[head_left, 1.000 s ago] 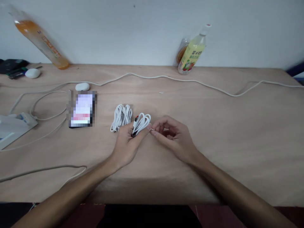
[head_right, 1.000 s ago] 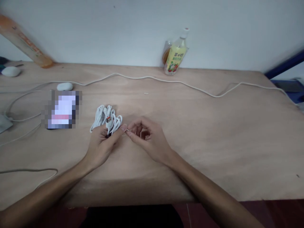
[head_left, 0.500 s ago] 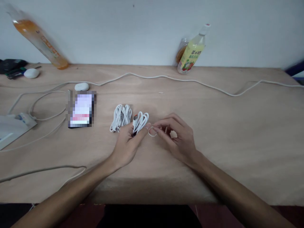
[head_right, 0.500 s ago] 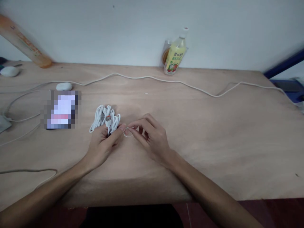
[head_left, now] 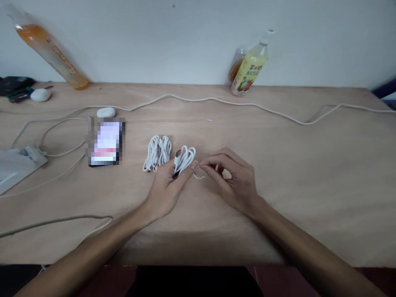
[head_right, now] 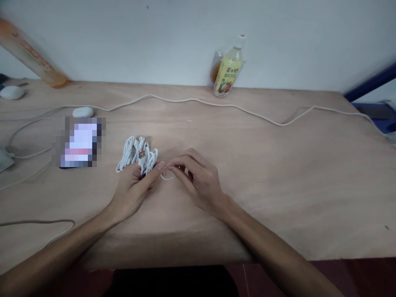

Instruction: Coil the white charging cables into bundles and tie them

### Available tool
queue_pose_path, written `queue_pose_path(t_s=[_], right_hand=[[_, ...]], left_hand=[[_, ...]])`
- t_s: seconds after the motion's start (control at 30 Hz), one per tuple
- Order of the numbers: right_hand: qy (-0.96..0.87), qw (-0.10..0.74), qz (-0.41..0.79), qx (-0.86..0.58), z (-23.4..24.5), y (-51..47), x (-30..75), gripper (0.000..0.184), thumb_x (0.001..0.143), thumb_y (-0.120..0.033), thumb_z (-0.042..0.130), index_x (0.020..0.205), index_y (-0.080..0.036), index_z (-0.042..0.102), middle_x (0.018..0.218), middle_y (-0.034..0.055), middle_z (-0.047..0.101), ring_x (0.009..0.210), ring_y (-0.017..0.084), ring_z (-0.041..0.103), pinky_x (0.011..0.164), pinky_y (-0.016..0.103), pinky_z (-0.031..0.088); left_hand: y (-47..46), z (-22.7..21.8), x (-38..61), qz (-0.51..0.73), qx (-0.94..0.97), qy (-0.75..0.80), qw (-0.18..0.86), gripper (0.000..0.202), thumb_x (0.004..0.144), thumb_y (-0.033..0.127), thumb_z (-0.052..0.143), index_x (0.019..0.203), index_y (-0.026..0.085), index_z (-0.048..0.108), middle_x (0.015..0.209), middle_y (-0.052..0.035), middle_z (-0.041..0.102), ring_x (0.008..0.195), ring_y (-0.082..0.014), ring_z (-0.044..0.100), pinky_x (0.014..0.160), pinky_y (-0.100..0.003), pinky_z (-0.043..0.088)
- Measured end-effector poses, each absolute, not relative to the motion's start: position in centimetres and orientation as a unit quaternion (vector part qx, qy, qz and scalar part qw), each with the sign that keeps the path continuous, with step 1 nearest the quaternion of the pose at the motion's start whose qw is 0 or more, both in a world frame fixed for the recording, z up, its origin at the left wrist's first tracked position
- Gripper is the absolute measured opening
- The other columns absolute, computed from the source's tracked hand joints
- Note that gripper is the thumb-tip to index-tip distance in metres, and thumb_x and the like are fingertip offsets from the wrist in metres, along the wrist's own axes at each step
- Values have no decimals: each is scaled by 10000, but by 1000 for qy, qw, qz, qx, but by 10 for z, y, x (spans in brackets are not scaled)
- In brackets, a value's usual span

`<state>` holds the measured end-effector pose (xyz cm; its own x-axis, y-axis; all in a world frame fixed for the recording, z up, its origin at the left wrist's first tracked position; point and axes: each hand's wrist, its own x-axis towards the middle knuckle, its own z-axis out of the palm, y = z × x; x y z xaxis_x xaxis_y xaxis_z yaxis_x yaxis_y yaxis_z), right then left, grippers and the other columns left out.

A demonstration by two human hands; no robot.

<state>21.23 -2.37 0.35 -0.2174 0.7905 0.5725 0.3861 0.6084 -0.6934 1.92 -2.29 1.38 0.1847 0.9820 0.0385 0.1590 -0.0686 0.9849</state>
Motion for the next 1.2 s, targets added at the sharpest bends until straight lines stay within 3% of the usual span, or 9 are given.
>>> queue_pose_path(t_s=[0.13, 0.3, 0.5, 0.63, 0.97, 1.2], right_hand=[[-730, 496, 245, -401, 1, -23, 212, 136, 1046, -152, 712, 972, -233, 792, 871, 12, 758, 696, 139, 633, 584, 263, 508], [-675, 462, 390, -423, 2, -20, 213, 119, 1054, -247, 695, 1026, -246, 812, 923, 16, 772, 775, 152, 673, 616, 259, 511], [-681, 426, 444, -397, 7, -18, 216, 48, 1005, -273, 771, 968, -244, 779, 929, -4, 743, 672, 118, 577, 575, 246, 484], [-730, 441, 370, -368, 3, -19, 216, 81, 1039, -224, 745, 959, -237, 750, 877, -13, 710, 692, 119, 611, 589, 240, 506], [-808, 454, 137, -350, -3, -19, 217, 83, 1084, -150, 687, 1052, -218, 724, 915, 35, 775, 774, 158, 706, 616, 274, 567], [-827, 458, 21, -326, -5, -18, 219, 115, 1070, -118, 689, 1114, -219, 723, 937, 53, 800, 801, 179, 744, 651, 290, 607]], left_hand=[[-23, 13, 19, 417, 607, 486, 470, 410, 1023, 445, 687, 686, 225, 605, 538, 72, 368, 556, -133, 349, 521, -274, 296], [-22, 13, 19, 433, 596, 487, 470, 336, 1012, 385, 669, 720, 233, 598, 541, 79, 366, 546, -133, 356, 538, -276, 323], [-21, 15, 19, 449, 576, 503, 462, 315, 1011, 405, 660, 752, 227, 630, 548, 82, 375, 546, -132, 353, 541, -285, 323], [-21, 13, 18, 448, 565, 502, 478, 312, 1008, 427, 663, 770, 227, 641, 542, 86, 360, 551, -133, 357, 535, -283, 315], [-20, 15, 19, 448, 567, 495, 482, 457, 973, 378, 721, 631, 242, 449, 534, 79, 345, 540, -112, 323, 499, -272, 267], [-19, 13, 20, 426, 486, 467, 604, 482, 925, 462, 796, 652, 245, 463, 509, 105, 330, 451, -74, 248, 417, -248, 206]])
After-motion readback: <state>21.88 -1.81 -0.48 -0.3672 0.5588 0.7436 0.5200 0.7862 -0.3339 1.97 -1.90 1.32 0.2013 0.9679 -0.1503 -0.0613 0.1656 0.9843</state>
